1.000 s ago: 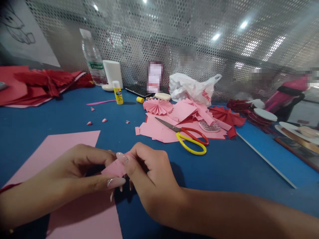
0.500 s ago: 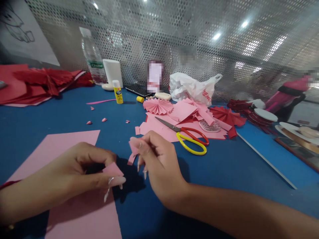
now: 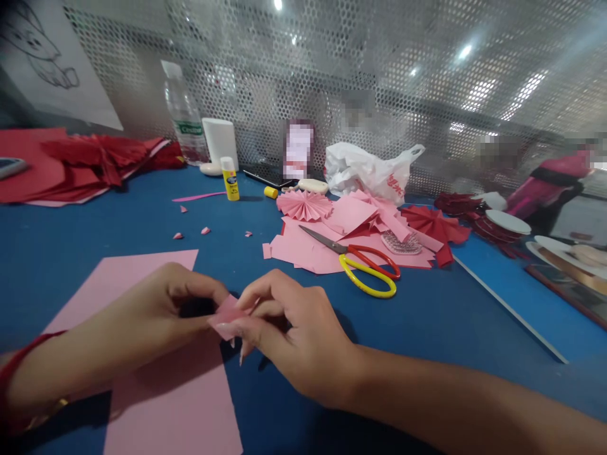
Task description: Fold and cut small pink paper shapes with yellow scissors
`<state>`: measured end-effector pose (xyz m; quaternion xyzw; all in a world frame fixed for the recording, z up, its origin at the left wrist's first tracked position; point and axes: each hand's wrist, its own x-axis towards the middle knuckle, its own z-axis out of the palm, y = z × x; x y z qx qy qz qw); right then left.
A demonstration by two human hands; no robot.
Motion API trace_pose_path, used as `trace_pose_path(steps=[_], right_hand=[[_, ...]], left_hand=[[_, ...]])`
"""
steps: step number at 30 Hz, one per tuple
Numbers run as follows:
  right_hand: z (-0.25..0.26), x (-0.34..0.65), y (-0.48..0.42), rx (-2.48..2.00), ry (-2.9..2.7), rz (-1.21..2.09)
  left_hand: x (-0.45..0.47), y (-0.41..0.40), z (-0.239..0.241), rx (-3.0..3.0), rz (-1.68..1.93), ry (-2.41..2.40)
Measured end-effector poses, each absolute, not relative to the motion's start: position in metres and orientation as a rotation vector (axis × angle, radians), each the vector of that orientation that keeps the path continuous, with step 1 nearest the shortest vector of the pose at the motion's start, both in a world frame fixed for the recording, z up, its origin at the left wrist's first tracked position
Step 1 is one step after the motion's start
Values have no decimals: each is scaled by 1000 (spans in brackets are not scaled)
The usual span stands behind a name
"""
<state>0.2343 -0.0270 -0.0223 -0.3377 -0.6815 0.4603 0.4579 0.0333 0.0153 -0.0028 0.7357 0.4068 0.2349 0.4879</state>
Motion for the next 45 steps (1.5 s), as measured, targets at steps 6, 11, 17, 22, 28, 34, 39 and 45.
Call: trace_pose_path(steps=[6, 11, 17, 22, 28, 34, 39, 45], right_hand=[[-21, 234, -21, -995, -1730, 1160], [-20, 233, -18, -1081, -1733, 1196], [-19, 231, -18, -1090, -1670, 1137], [-15, 231, -16, -1065, -1594, 1272], [-16, 228, -11, -1057, -1500, 1356], [-19, 228, -6, -1135, -1557, 1141], [-20, 232, 1, -1208, -1564, 943], [-16, 228, -3, -1197, -1824, 927]], left_hand=[[29, 18, -3, 1814, 457, 868], [28, 16, 1, 1853, 448, 800], [25, 19, -1, 1840, 454, 826], [22, 27, -3, 1789, 551, 767], [20, 36, 1, 1810, 670, 775], [20, 37, 6, 1830, 786, 816], [17, 42, 4, 1853, 909, 908], [14, 51, -11, 1910, 849, 969]])
